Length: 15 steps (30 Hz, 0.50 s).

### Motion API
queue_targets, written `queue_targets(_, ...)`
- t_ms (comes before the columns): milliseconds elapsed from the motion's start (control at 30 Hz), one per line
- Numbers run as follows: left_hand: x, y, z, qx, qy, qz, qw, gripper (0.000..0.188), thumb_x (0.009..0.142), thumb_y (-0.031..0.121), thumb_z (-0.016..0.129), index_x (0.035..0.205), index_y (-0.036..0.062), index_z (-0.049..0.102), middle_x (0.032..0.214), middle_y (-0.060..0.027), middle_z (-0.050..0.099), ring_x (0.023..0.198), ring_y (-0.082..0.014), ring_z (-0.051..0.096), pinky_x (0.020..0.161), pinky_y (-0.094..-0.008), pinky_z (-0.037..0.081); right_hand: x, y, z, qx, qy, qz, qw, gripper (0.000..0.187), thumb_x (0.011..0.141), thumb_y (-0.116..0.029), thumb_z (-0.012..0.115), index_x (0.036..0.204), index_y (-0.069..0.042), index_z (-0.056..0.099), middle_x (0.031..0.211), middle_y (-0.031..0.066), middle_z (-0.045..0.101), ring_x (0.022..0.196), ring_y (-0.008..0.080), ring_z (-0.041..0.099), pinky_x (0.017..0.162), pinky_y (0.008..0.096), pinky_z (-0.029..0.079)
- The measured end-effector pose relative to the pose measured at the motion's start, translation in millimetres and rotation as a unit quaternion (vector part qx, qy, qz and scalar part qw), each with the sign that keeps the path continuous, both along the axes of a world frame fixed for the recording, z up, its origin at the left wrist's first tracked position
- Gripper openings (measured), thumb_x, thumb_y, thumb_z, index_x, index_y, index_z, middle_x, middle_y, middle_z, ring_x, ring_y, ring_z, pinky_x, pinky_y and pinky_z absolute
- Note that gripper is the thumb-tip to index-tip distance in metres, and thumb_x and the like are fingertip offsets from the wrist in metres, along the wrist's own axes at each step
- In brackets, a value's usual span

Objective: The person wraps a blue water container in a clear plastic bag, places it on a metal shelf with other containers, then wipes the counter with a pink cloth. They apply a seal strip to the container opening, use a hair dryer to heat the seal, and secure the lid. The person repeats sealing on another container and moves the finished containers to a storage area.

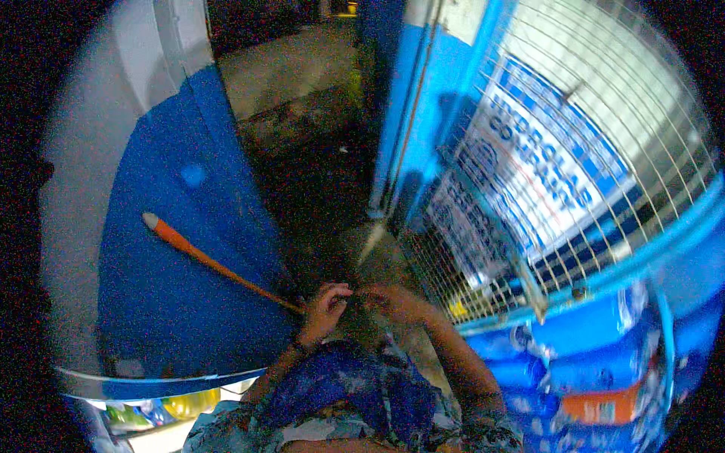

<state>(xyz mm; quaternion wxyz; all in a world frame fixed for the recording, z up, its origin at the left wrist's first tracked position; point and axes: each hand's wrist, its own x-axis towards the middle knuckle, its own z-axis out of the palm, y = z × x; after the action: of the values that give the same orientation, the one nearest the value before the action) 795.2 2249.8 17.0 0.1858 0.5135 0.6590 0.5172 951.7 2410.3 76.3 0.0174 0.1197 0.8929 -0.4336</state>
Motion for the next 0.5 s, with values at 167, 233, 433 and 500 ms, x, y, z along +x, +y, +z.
queue_targets(167,-40.7,55.0,19.8,-0.017,0.002,0.100,0.995,0.030,0.081,-0.003,0.060,0.108,0.0085,0.066,0.126,-0.0133,0.060,0.118,-0.0314,0.056,0.098,-0.0394,0.047,-59.2,83.2,7.0,-0.043,0.036,0.132,0.990,0.042,0.095,-0.018,0.061,0.136,-0.012,0.052,0.120,0.0110,0.064,0.109,0.0213,0.062,0.095,0.0365,0.048)
queue_targets(233,-58.5,66.1,25.1,-0.009,0.015,0.178,0.984,0.026,0.081,-0.001,0.060,0.105,0.0088,0.066,0.121,-0.0132,0.062,0.114,-0.0334,0.058,0.094,-0.0401,0.049,-98.4,108.1,7.7,-0.118,0.041,0.166,0.978,0.040,0.097,-0.017,0.060,0.135,-0.010,0.053,0.122,0.0089,0.063,0.113,0.0193,0.060,0.097,0.0353,0.047)
queue_targets(433,-172.7,122.3,42.8,0.057,0.104,0.353,0.928,0.027,0.078,0.000,0.059,0.103,0.0066,0.067,0.119,-0.0133,0.063,0.114,-0.0331,0.058,0.097,-0.0420,0.046,-222.7,180.8,33.9,-0.311,0.032,0.225,0.923,0.037,0.096,-0.009,0.060,0.132,-0.003,0.054,0.119,0.0080,0.064,0.111,0.0156,0.059,0.096,0.0305,0.048)
queue_targets(500,-213.4,144.1,55.9,0.084,0.117,0.395,0.908,0.025,0.078,0.000,0.059,0.101,0.0063,0.068,0.119,-0.0133,0.063,0.113,-0.0329,0.058,0.097,-0.0423,0.046,-264.0,208.9,52.7,-0.151,0.075,0.270,0.948,0.036,0.096,-0.011,0.060,0.131,-0.004,0.056,0.120,0.0088,0.064,0.111,0.0158,0.059,0.096,0.0311,0.048)
